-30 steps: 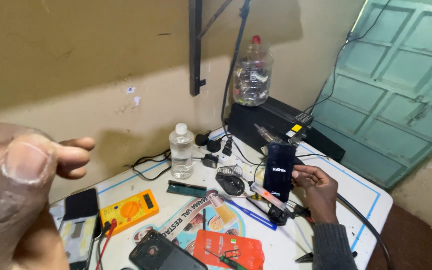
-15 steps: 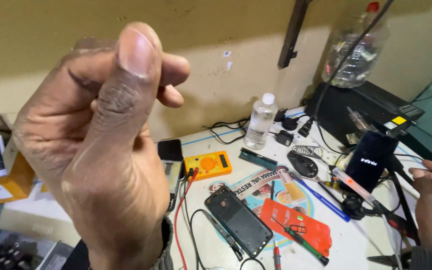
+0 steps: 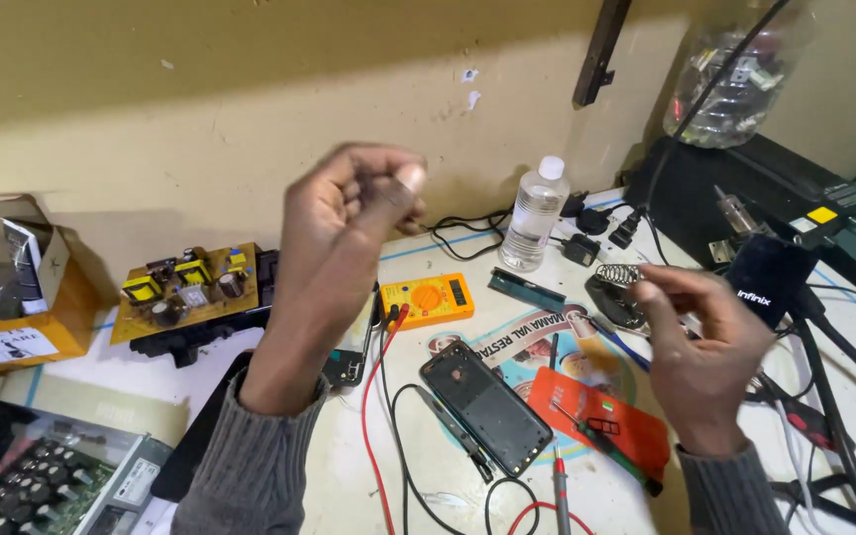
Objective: Securing and adjusting internal components of a disassembled smartphone using a small tool on a repair workbench.
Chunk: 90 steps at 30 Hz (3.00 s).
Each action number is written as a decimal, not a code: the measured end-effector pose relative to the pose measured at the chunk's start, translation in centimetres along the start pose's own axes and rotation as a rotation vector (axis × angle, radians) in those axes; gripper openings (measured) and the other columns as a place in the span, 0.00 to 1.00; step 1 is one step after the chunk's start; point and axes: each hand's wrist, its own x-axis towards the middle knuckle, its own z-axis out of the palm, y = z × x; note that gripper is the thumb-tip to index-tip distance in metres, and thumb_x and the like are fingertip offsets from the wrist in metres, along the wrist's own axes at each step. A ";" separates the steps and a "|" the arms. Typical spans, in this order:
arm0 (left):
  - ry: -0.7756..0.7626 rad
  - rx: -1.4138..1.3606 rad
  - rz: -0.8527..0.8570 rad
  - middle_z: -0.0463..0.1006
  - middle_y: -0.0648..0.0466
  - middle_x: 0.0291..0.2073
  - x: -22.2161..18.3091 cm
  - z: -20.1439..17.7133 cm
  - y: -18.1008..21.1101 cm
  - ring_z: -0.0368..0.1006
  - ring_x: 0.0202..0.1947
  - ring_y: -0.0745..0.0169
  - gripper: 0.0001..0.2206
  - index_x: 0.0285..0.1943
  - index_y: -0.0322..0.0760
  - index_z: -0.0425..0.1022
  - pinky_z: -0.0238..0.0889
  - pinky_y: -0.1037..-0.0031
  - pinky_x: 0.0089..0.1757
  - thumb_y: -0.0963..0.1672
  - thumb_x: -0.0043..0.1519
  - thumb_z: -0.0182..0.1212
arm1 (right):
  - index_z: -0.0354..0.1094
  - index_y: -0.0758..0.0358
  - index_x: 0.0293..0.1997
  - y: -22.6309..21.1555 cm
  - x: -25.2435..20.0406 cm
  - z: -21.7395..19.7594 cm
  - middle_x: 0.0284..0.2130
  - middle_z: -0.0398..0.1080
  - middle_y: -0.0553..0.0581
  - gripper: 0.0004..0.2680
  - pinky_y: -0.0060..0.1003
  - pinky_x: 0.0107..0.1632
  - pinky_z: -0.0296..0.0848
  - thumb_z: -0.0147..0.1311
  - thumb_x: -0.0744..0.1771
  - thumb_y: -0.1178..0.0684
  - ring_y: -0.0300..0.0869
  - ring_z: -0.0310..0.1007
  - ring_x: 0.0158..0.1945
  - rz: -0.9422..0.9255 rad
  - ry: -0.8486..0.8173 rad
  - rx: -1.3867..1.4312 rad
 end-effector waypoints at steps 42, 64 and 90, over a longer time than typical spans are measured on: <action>-0.467 1.428 -0.830 0.77 0.41 0.57 -5.0 -13.6 -7.8 0.82 0.53 0.42 0.36 0.71 0.42 0.64 0.76 0.54 0.50 0.60 0.57 0.65 | 0.79 0.56 0.34 0.4 -3.6 6.0 0.24 0.78 0.57 0.05 0.45 0.46 0.75 0.64 0.63 0.48 0.51 0.76 0.43 0.382 -0.734 -0.296; -0.234 1.407 -0.614 0.83 0.45 0.45 -4.0 -11.9 -5.5 0.78 0.45 0.43 0.29 0.46 0.39 0.76 0.66 0.57 0.43 0.62 0.51 0.62 | 0.76 0.51 0.30 1.9 -3.7 5.8 0.27 0.78 0.48 0.05 0.42 0.37 0.66 0.60 0.65 0.47 0.41 0.70 0.34 0.322 -0.805 -0.277; -0.244 1.541 -0.495 0.73 0.47 0.59 0.3 -5.0 -13.7 0.74 0.59 0.43 0.37 0.65 0.51 0.68 0.73 0.52 0.46 0.67 0.54 0.52 | 0.73 0.52 0.26 2.4 -4.4 5.8 0.22 0.74 0.48 0.08 0.41 0.40 0.66 0.63 0.65 0.46 0.42 0.69 0.32 0.285 -0.714 -0.200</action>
